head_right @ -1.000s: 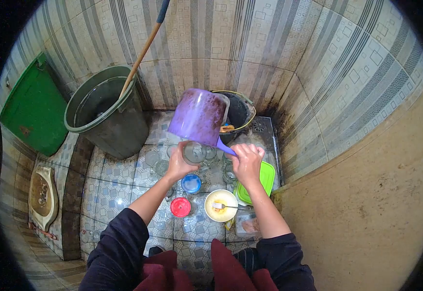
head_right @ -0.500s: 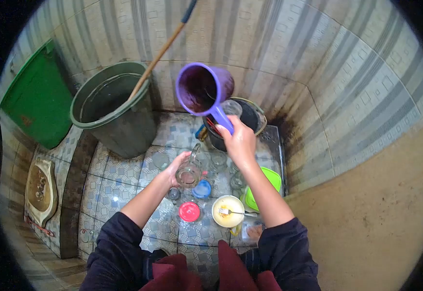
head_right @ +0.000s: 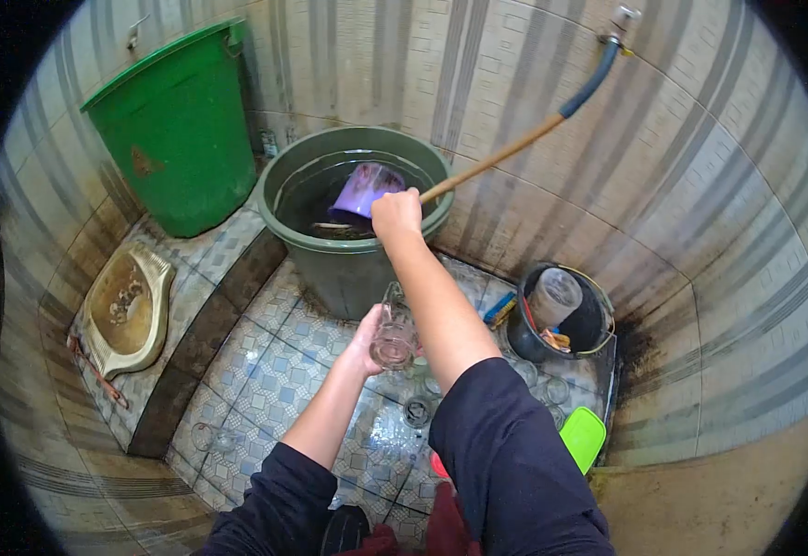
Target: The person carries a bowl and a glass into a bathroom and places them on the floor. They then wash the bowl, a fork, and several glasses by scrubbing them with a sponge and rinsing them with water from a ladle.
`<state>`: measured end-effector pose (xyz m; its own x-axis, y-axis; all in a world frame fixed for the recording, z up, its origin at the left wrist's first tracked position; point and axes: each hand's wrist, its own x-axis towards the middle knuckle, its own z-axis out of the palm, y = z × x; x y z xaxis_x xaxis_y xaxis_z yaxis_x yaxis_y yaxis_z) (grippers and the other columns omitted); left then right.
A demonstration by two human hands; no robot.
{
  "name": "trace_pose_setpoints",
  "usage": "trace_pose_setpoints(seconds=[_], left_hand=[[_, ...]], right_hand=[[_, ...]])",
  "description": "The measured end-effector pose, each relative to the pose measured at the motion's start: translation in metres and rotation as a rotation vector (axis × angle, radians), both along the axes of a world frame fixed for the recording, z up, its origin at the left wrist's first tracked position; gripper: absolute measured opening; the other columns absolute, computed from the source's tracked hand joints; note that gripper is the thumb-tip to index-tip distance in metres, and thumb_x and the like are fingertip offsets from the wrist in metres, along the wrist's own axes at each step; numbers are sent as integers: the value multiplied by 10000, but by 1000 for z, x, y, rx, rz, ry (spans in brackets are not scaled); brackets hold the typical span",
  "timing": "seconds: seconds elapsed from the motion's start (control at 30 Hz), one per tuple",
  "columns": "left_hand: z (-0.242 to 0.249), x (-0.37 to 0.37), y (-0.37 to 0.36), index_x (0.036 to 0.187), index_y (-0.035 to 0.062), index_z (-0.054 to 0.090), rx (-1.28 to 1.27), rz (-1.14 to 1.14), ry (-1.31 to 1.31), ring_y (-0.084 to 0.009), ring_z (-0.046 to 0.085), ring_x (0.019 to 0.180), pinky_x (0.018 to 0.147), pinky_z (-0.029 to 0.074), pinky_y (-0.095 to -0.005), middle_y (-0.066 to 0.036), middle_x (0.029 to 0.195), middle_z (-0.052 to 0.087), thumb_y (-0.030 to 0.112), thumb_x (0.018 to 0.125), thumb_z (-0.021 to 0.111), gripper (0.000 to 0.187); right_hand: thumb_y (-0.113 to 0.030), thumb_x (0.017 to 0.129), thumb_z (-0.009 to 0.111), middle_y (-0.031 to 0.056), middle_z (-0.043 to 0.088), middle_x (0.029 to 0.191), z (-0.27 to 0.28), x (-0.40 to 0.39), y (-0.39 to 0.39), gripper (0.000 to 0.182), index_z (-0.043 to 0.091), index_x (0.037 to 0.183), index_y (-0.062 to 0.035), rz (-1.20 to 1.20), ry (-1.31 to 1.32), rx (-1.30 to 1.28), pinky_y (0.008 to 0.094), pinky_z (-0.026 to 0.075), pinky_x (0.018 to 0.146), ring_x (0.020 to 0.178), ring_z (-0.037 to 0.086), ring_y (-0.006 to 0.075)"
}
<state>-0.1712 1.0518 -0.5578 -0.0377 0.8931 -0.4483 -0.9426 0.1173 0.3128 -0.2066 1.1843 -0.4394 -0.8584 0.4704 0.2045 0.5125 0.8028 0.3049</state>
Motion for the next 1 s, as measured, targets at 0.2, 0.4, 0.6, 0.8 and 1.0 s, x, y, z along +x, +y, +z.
trace_pose_setpoints(seconds=[0.2,0.4,0.6,0.8,1.0], left_hand=[[-8,0,0,1018,15,444,-23,-25,-35,-324,544,743,675,463,-448,-193,881,529,481,782,340,533],[-1,28,7,1002,-8,441,-66,-55,-89,-324,545,772,684,464,-447,-201,885,522,425,764,441,495],[1,96,47,1000,61,466,-86,-194,15,-292,550,781,686,467,-416,-136,909,538,421,767,439,430],[-4,181,79,1014,100,486,-7,-428,216,-223,562,805,688,464,-408,-75,920,562,500,789,331,485],[-35,226,91,988,61,493,-71,-493,280,-240,562,837,713,464,-380,-102,938,563,483,788,361,485]], right_hand=[[-214,686,566,101,617,748,-7,16,8,172,632,737,-64,-91,279,-298,377,431,611,744,591,259],[-146,777,552,17,569,787,-15,95,24,172,497,903,-43,38,981,-1526,187,403,555,596,486,64],[-49,702,615,43,557,900,-35,201,-1,363,408,999,-58,238,1158,-1629,220,399,708,781,514,87],[-3,646,622,24,553,906,-79,280,-6,437,446,1044,-42,160,1242,-1600,241,392,765,840,517,97],[100,631,571,8,542,856,-94,307,-8,415,457,1004,-41,53,1236,-1534,228,399,750,805,511,89]])
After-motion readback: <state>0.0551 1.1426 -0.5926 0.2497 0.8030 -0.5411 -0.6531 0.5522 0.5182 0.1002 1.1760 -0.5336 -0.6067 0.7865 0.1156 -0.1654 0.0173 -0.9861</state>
